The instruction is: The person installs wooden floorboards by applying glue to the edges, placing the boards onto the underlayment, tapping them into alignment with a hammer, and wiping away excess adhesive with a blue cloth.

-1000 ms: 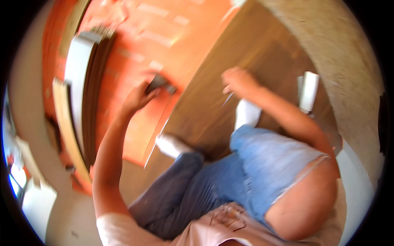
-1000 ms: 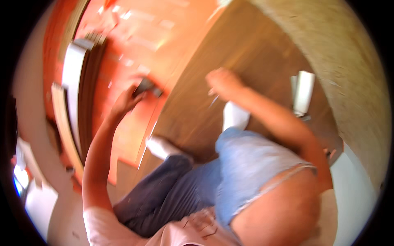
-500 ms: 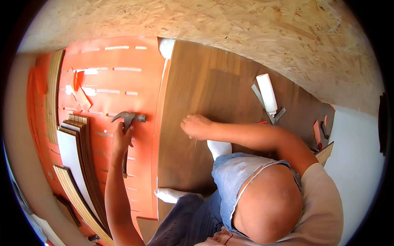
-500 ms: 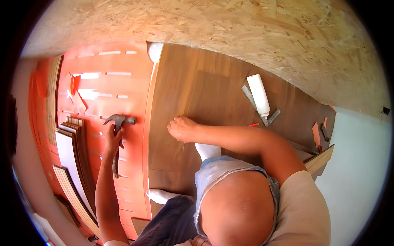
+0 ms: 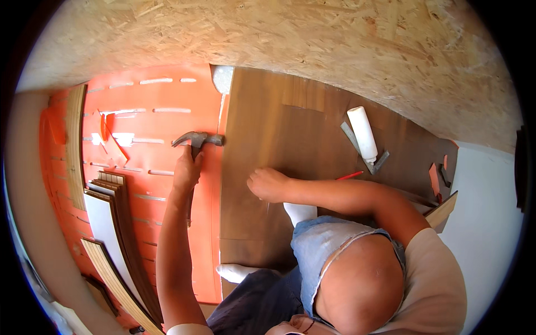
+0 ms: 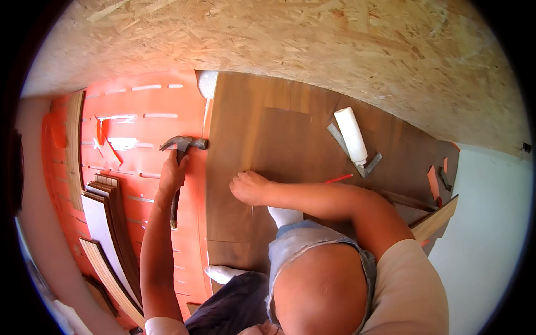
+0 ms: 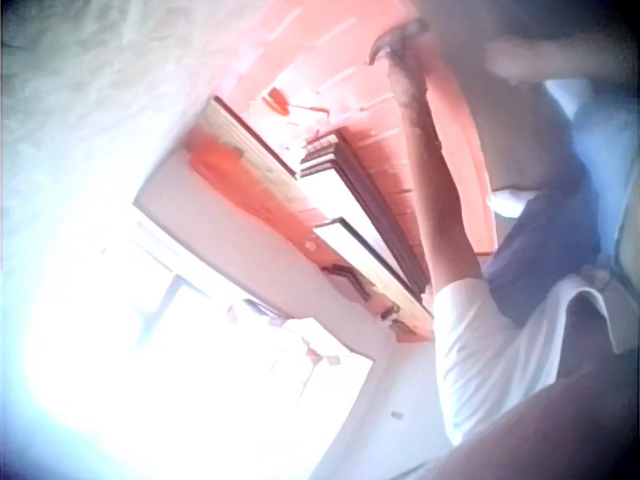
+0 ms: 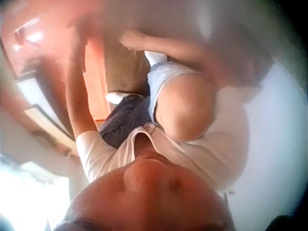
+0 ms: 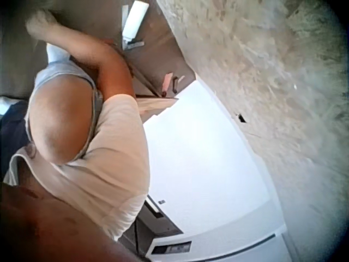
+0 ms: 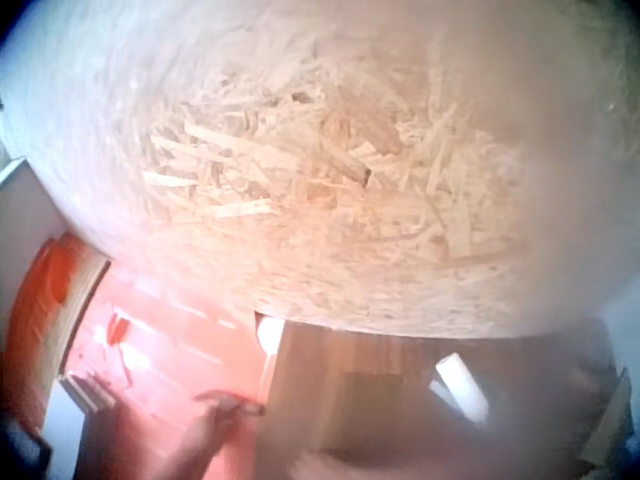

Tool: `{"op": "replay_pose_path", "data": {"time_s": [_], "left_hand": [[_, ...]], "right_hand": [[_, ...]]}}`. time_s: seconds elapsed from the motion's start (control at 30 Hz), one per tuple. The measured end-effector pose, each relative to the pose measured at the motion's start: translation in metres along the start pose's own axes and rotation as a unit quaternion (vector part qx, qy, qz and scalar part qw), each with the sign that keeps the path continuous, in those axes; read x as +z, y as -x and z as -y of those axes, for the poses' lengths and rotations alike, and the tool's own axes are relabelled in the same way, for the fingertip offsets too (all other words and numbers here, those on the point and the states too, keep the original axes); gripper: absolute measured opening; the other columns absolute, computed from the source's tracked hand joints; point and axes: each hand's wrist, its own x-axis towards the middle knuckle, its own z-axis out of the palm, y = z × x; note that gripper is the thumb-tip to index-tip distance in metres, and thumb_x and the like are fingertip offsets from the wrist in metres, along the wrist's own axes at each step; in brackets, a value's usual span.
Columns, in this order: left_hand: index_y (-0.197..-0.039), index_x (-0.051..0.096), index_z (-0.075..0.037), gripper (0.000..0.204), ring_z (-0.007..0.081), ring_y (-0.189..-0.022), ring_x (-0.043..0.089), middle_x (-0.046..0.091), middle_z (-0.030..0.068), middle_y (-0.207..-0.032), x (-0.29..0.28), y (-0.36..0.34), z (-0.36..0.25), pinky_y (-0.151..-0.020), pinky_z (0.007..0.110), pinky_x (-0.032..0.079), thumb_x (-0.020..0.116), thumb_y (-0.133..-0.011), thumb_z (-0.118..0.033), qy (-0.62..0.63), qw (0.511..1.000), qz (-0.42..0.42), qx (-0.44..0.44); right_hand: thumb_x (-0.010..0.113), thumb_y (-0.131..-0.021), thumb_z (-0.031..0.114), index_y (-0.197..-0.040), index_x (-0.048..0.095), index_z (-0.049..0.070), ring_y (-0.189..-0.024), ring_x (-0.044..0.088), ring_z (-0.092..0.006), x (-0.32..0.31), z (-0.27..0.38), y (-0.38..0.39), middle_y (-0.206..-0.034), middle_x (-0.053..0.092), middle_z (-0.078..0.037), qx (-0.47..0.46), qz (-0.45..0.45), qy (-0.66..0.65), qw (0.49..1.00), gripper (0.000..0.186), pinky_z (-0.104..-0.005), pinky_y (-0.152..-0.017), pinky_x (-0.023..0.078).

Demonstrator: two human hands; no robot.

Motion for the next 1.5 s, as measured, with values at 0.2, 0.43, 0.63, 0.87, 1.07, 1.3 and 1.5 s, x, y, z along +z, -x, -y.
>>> {"op": "replay_pose_path", "data": {"time_s": [0.2, 0.43, 0.63, 0.87, 1.07, 1.3, 1.5], "left_hand": [[-0.106, 0.05, 0.0, 0.033, 0.0509, -0.083, 0.063, 0.066, 0.0297, -0.089, -0.025, -0.023, 0.028, -0.071, 0.057, 0.048, 0.061, -0.101, -0.031, -0.089, 0.989, -0.081, 0.08], [-0.107, 0.059, 0.0, 0.037, 0.0424, -0.108, 0.062, 0.064, 0.023, -0.112, -0.069, -0.055, 0.06, -0.09, 0.052, 0.051, 0.061, -0.101, -0.036, -0.381, 0.905, -0.182, 0.048], [-0.112, 0.061, 0.0, 0.047, 0.0381, -0.104, 0.064, 0.065, 0.0209, -0.111, -0.065, -0.056, 0.05, -0.088, 0.049, 0.053, 0.058, -0.101, -0.045, -0.499, 0.836, -0.21, 0.091], [-0.145, 0.049, 0.002, 0.063, 0.0475, -0.128, 0.052, 0.053, 0.0326, -0.137, -0.087, 0.024, 0.034, -0.108, 0.054, 0.041, 0.059, -0.101, -0.041, -0.482, 0.87, -0.089, 0.054], [-0.119, 0.062, 0.001, 0.036, 0.0454, -0.109, 0.058, 0.06, 0.0233, -0.114, -0.14, 0.149, 0.128, -0.093, 0.054, 0.047, 0.064, -0.094, -0.025, -0.387, 0.906, -0.03, 0.17], [-0.141, 0.055, 0.002, 0.067, 0.0254, -0.116, 0.06, 0.066, 0.0144, -0.123, -0.143, 0.21, 0.066, -0.108, 0.039, 0.043, 0.036, -0.109, -0.055, 0.624, 0.771, -0.115, 0.046], [-0.149, 0.047, -0.004, 0.085, 0.0351, -0.132, 0.047, 0.055, 0.0211, -0.135, -0.118, 0.27, 0.048, -0.123, 0.048, 0.03, 0.035, -0.101, -0.073, 0.813, 0.497, -0.178, 0.247]], "right_hand": [[0.067, -0.078, 0.01, -0.085, 0.065, 0.0, -0.084, 0.067, -0.0288, -0.01, 0.005, 0.005, -0.086, 0.069, -0.014, -0.004, -0.008, 0.002, 1.0, 0.012, -0.0389, -0.074, 0.056], [0.066, -0.077, 0.011, -0.079, 0.073, 0.002, -0.086, 0.068, -0.0291, 0.006, 0.012, -0.013, -0.086, 0.072, -0.014, 0.007, 0.027, -0.003, 1.0, 0.012, -0.0384, -0.076, 0.055], [0.065, -0.079, 0.012, -0.082, 0.074, 0.002, -0.09, 0.07, -0.0304, 0.02, 0.013, -0.004, -0.089, 0.072, -0.014, 0.071, -0.006, -0.066, 0.995, 0.014, -0.0422, -0.079, 0.058], [0.064, -0.085, 0.013, -0.088, 0.067, 0.004, -0.091, 0.068, -0.0347, 0.011, -0.004, 0.039, -0.089, 0.067, -0.015, 0.164, -0.13, -0.195, 0.958, 0.01, -0.0463, -0.078, 0.056], [0.062, -0.09, 0.014, -0.09, 0.063, 0.005, -0.094, 0.063, -0.0353, -0.003, 0.004, 0.0, -0.094, 0.064, -0.015, 0.126, -0.202, -0.256, 0.937, 0.009, -0.0485, -0.081, 0.053], [0.065, -0.095, 0.011, -0.107, 0.072, 0.004, -0.093, 0.068, -0.0365, -0.012, 0.016, 0.002, -0.1, 0.071, -0.018, 0.154, -0.207, -0.31, 0.915, 0.015, -0.0425, -0.084, 0.055], [0.064, -0.095, 0.006, -0.105, 0.067, 0.002, -0.088, 0.066, -0.0292, -0.036, 0.068, -0.001, -0.095, 0.067, -0.013, 0.105, -0.136, -0.249, 0.953, 0.011, -0.0367, -0.076, 0.053]]}}
